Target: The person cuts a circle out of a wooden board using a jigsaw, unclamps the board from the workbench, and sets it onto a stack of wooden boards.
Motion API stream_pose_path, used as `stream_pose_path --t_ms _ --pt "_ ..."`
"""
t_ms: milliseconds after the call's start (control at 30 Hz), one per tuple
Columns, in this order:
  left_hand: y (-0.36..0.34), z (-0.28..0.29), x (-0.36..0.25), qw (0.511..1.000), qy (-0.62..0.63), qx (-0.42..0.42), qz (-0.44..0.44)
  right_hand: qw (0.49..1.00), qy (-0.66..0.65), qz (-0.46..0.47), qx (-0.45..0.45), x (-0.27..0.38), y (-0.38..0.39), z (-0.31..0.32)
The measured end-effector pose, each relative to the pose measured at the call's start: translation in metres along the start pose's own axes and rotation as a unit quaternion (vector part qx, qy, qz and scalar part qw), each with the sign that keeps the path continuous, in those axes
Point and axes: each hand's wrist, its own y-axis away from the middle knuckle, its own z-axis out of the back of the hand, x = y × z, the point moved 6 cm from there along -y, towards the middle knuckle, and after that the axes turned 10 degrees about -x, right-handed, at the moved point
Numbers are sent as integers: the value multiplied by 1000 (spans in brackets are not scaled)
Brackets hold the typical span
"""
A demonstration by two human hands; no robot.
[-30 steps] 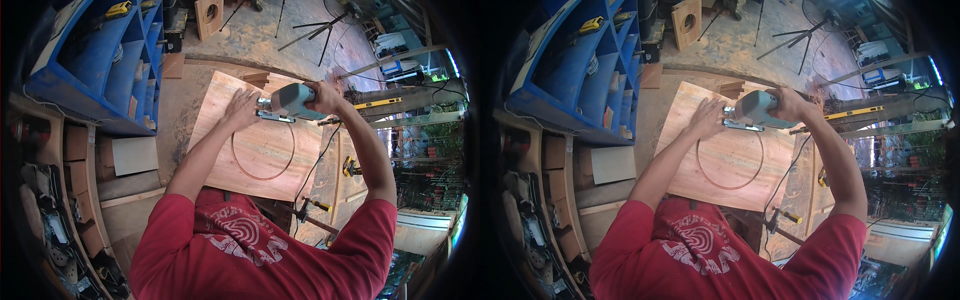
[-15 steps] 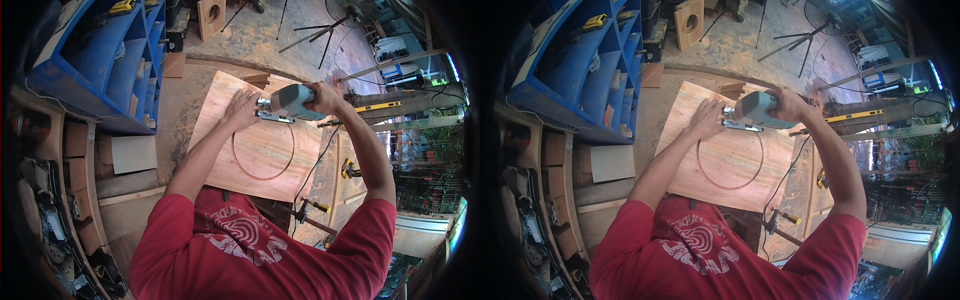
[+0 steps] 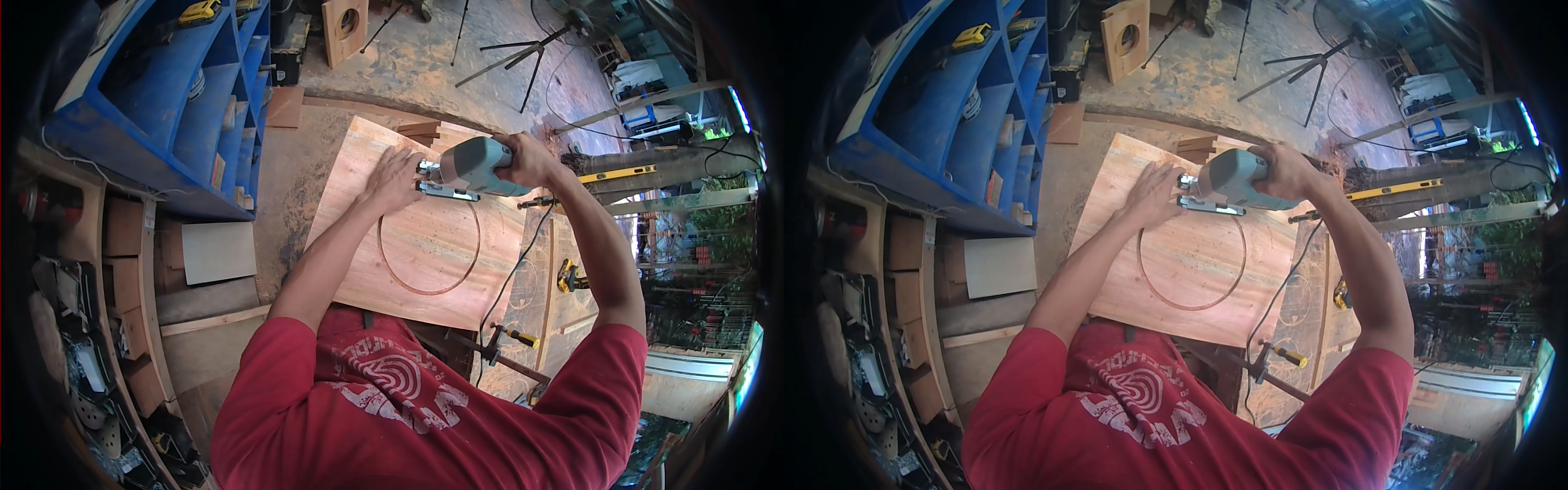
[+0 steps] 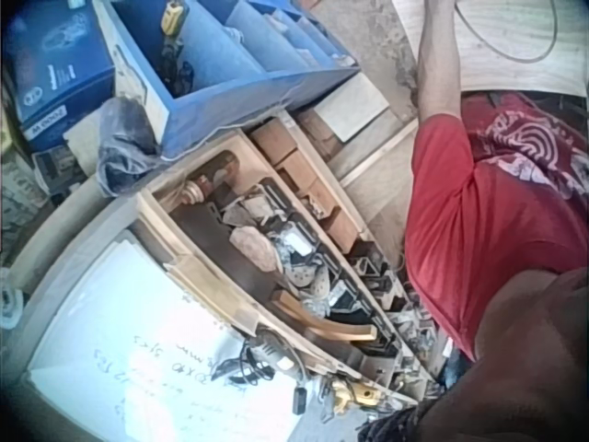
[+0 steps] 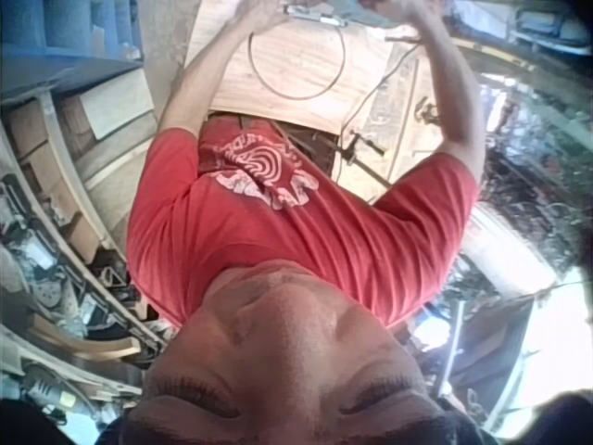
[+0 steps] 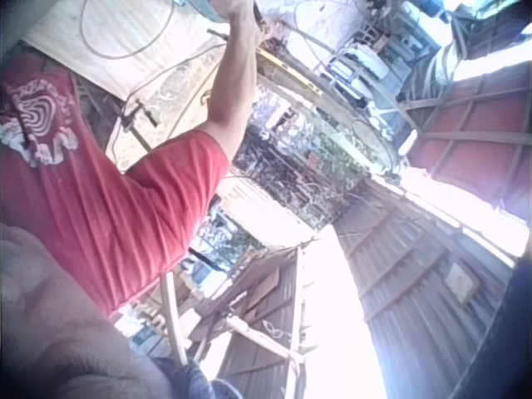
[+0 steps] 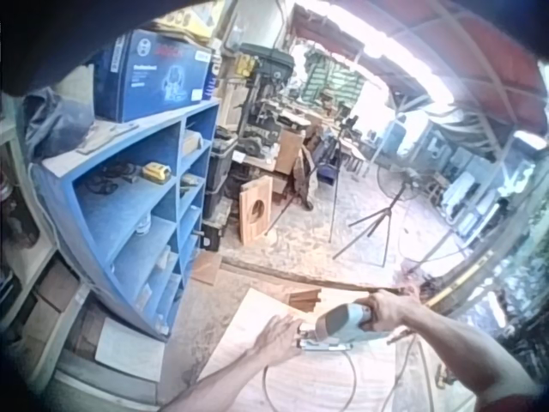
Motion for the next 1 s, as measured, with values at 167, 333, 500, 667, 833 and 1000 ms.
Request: stream_pose_path --t_ms 167,333,500,667,833,1000 --pt "0 1 -1 1000 9 3 -1 1000 -3 7 -10 -4 0 0" --pt "0 0 1 1000 13 -6 -5 999 3 24 -23 -5 0 -1" --pt "1 1 -1 1000 12 -9 -4 999 -11 30 -12 -4 -1 -2" --pt "4 4 -1 1000 13 -23 -6 1000 -6 18 -5 -2 -2 -2" --pt "4 7 -4 1000 9 -16 1 1000 -6 30 -8 -5 -4 -2" --pt "6 8 -3 1000 18 -25 -1 1000 -9 17 4 0 -7 -2"
